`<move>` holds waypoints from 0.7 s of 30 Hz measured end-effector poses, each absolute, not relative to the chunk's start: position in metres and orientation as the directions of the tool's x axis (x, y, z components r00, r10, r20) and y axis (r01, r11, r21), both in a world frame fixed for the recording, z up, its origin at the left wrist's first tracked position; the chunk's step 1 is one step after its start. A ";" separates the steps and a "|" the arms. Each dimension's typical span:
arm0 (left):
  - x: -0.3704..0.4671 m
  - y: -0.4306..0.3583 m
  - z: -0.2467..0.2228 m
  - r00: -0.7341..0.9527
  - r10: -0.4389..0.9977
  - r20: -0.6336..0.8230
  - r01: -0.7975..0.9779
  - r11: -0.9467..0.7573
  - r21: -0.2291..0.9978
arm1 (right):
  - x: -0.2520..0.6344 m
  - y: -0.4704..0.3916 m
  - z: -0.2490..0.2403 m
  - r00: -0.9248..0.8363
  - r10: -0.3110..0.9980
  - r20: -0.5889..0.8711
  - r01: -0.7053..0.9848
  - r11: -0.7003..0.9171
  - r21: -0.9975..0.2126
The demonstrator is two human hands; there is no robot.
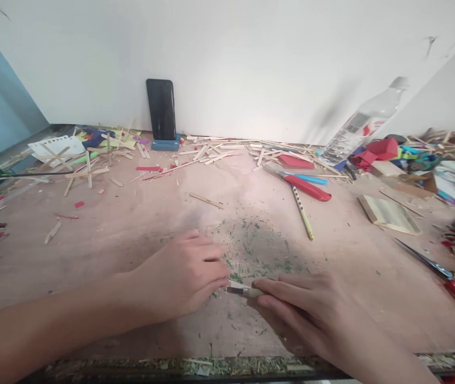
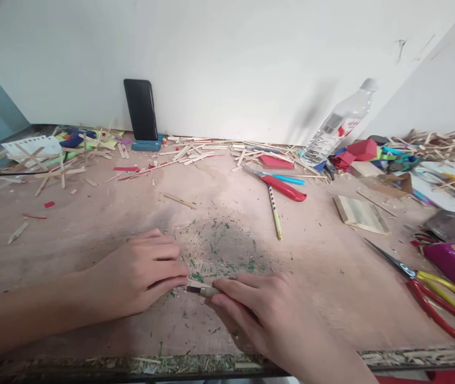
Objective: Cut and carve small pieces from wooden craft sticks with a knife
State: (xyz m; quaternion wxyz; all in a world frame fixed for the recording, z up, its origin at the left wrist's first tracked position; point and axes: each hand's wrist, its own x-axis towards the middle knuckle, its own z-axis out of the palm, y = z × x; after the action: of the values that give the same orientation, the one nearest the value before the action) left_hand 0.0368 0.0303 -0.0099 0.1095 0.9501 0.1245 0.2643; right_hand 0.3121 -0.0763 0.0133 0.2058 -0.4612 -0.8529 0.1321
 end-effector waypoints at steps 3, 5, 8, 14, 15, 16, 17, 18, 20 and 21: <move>0.037 0.030 -0.010 0.833 0.294 0.468 0.193 -0.948 0.253 | 0.313 -0.075 0.013 -0.503 0.840 0.204 0.720 0.537 -0.440; 0.038 0.030 -0.010 0.833 0.300 0.464 0.196 -0.946 0.259 | 0.313 -0.075 0.013 -0.500 0.843 0.198 0.720 0.532 -0.446; 0.040 0.030 -0.009 0.836 0.315 0.449 0.206 -0.939 0.277 | 0.313 -0.076 0.014 -0.499 0.845 0.195 0.721 0.529 -0.448; 0.037 0.030 -0.009 0.833 0.347 0.431 0.213 -0.920 0.329 | 0.312 -0.077 0.016 -0.476 0.850 0.225 0.737 0.525 -0.426; 0.035 0.030 -0.008 0.836 0.351 0.421 0.208 -0.914 0.349 | 0.312 -0.077 0.015 -0.470 0.851 0.232 0.742 0.524 -0.419; 0.033 0.030 -0.007 0.842 0.357 0.404 0.203 -0.904 0.376 | 0.312 -0.077 0.014 -0.465 0.852 0.240 0.746 0.523 -0.412; 0.030 0.031 -0.005 0.850 0.362 0.383 0.196 -0.892 0.408 | 0.312 -0.077 0.013 -0.462 0.852 0.247 0.750 0.524 -0.404; 0.027 0.031 -0.003 0.859 0.368 0.357 0.192 -0.877 0.442 | 0.312 -0.077 0.012 -0.460 0.851 0.254 0.753 0.525 -0.397; 0.022 0.033 0.003 0.875 0.373 0.308 0.188 -0.849 0.495 | 0.313 -0.077 0.010 -0.462 0.845 0.269 0.755 0.534 -0.382; 0.020 0.034 0.005 0.880 0.376 0.290 0.190 -0.839 0.510 | 0.313 -0.077 0.010 -0.465 0.840 0.279 0.754 0.541 -0.373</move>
State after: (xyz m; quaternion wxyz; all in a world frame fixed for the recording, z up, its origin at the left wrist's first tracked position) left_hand 0.0204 0.0336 0.0048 0.2407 0.9392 0.1506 0.1930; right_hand 0.3128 -0.0774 0.0098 0.2186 -0.4689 -0.8500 0.0986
